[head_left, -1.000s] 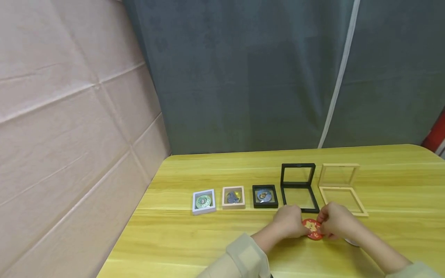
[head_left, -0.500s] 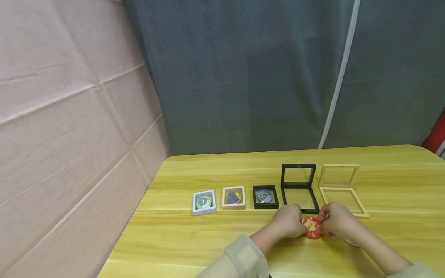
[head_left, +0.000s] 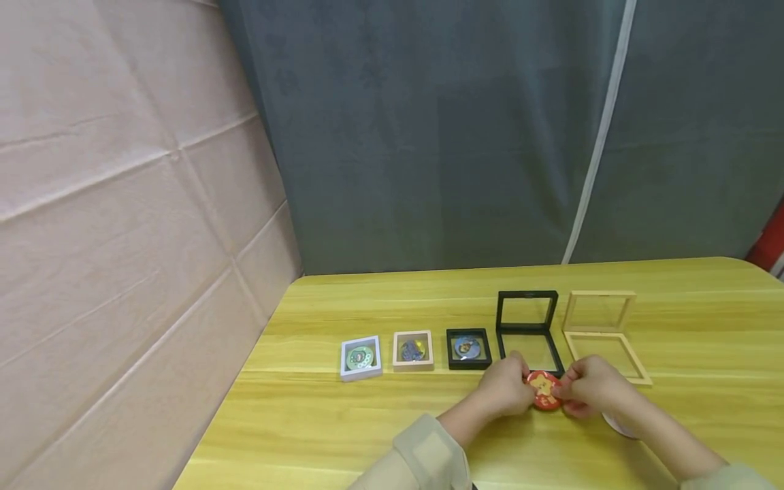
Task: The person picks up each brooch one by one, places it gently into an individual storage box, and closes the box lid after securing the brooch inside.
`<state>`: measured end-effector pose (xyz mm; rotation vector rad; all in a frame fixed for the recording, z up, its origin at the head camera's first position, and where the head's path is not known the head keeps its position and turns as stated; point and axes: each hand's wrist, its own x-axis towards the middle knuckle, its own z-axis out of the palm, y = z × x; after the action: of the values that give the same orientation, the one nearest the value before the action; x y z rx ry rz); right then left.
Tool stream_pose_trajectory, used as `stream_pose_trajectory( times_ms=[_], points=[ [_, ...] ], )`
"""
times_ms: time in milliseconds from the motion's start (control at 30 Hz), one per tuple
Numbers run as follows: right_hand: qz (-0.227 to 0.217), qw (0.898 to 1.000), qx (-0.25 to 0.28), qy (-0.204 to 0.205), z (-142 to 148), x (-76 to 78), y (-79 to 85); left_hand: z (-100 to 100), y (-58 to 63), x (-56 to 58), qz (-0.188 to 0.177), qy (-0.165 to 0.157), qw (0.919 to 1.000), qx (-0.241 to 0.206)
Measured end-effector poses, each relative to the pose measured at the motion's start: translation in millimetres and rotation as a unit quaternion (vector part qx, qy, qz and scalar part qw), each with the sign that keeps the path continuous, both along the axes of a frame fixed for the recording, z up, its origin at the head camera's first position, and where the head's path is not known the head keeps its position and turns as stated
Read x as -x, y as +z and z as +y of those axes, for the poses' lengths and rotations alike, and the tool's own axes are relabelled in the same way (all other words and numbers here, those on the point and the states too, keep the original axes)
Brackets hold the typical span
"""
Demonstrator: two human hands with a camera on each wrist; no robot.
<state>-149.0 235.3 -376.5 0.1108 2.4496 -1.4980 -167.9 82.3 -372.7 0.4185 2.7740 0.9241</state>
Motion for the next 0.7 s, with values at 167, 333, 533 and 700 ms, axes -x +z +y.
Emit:
stream_pose_trajectory(
  times_ms=[167, 333, 533, 700],
  points=[
    [-0.022, 0.999, 0.032, -0.001, -0.1, 6.7, 3.5, 0.4, -2.3, 2.0, -0.017, 0.037, 0.9968, -0.068],
    [-0.031, 0.999, 0.034, -0.015, -3.0, 12.8, 8.8, 1.0, -2.4, 4.5, -0.030, 0.075, 0.9891, -0.123],
    [-0.033, 0.998, 0.050, -0.033, -8.3, 18.5, 13.5, -1.9, -2.3, 8.1, -0.026, 0.096, 0.9853, -0.139],
    [-0.028, 0.998, 0.050, -0.034, -10.3, 21.7, 15.9, -1.7, -1.5, 11.5, -0.014, 0.103, 0.9862, -0.129]
  ],
)
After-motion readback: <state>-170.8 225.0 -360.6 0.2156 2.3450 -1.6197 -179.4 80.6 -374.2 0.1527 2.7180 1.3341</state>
